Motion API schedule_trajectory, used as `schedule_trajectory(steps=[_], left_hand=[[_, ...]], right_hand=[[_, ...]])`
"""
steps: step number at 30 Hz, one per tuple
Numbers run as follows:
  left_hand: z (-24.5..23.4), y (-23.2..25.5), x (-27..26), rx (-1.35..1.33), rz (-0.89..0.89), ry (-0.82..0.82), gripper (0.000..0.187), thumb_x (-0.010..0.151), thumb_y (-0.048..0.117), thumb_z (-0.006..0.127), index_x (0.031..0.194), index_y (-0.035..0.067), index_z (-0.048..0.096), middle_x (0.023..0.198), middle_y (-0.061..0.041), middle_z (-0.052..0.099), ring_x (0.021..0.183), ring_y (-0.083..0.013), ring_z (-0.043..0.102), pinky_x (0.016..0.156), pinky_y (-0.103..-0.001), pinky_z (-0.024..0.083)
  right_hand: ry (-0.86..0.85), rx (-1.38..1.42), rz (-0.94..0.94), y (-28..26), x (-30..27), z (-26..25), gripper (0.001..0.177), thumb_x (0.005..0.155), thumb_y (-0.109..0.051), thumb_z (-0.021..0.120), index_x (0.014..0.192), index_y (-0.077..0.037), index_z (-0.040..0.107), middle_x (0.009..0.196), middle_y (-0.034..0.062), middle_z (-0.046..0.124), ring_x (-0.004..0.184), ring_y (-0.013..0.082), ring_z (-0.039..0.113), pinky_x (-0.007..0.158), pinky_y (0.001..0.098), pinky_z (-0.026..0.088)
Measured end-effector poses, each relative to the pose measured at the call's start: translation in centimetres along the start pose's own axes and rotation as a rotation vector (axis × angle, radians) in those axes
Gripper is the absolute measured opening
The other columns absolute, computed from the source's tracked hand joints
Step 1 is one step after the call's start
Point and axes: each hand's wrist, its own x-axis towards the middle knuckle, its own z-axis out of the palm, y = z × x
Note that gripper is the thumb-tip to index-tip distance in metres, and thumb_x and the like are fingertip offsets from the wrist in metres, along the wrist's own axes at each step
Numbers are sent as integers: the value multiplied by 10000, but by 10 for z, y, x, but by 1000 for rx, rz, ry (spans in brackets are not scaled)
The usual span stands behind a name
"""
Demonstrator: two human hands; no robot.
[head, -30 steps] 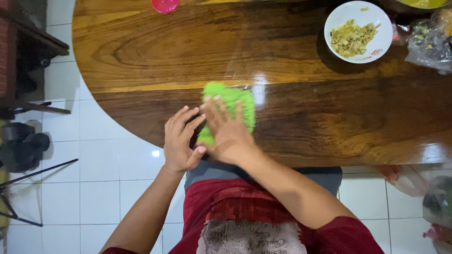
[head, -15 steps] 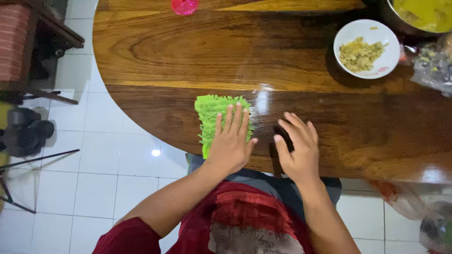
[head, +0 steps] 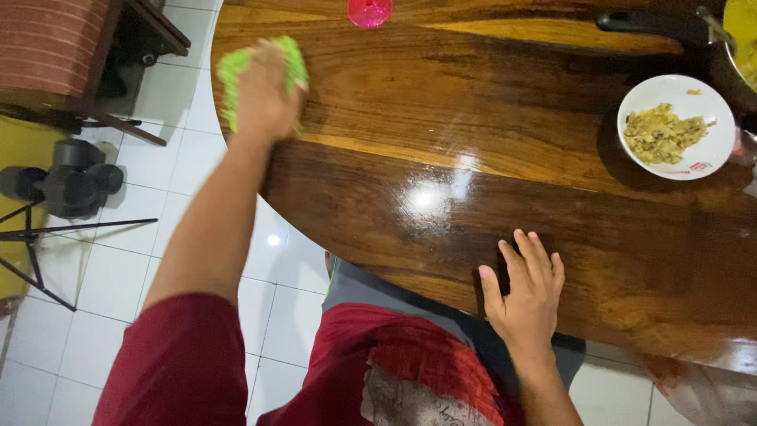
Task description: The person wipes a wooden table with a green cloth, moving a water bottle, a pink coaster, a plate of food, a cooking pot, and a snack packet aside to reach different areas. The person continues wiping around the items and returns them to their positions.
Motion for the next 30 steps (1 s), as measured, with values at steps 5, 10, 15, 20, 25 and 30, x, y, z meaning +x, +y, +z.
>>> schedule_trajectory(steps=[5, 10, 15, 20, 25, 30], left_hand=[[-2, -20, 40, 61, -315, -32, 731, 1087, 472, 334, 1675, 71, 167, 1713, -210, 4, 1606, -383, 45, 1279, -574, 73], [13, 38, -9, 8, 34, 28, 714, 1103, 397, 400, 1649, -25, 213, 1721, -229, 162, 1588, -426, 163, 1269, -621, 118], [10, 155, -83, -130, 346, -66, 772, 1021, 389, 535, 1608, -21, 248, 1690, -242, 204, 1575, -419, 168, 1257, -618, 112], [8, 272, -93, -54, 573, -422, 830, 1008, 538, 409, 1590, 30, 107, 1682, -205, 24, 1554, -347, -5, 1225, -570, 1], [28, 349, -58, -70, 720, -381, 767, 1049, 484, 357, 1632, 43, 121, 1720, -151, 54, 1592, -328, 37, 1271, -545, 39], [57, 402, 17, -41, 748, -324, 713, 1056, 412, 326, 1634, 52, 115, 1718, -131, 72, 1582, -317, 53, 1260, -541, 43]], right_hand=[[29, 2, 1, 0, -2, 1, 418, 950, -331, 687, 1245, -36, 706, 1469, 163, 595, 1437, 349, 496, 1212, 574, 310], [78, 34, 1, -2, -5, 0, 388, 974, -337, 671, 1213, -35, 718, 1448, 164, 605, 1423, 348, 511, 1207, 563, 333], [48, 41, -12, -3, -3, -2, 382, 957, -331, 658, 1181, -28, 723, 1431, 184, 599, 1399, 360, 513, 1181, 565, 339], [90, 52, -21, -6, -4, -7, 370, 952, -297, 645, 1184, -18, 720, 1435, 190, 600, 1397, 360, 521, 1169, 551, 363], [119, 31, -17, -7, -3, -7, 343, 943, -271, 649, 1168, -21, 718, 1399, 183, 618, 1371, 366, 539, 1148, 547, 384], [127, 51, 13, -9, -2, -9, 317, 912, -248, 671, 1129, -22, 720, 1367, 178, 631, 1351, 368, 553, 1124, 533, 396]])
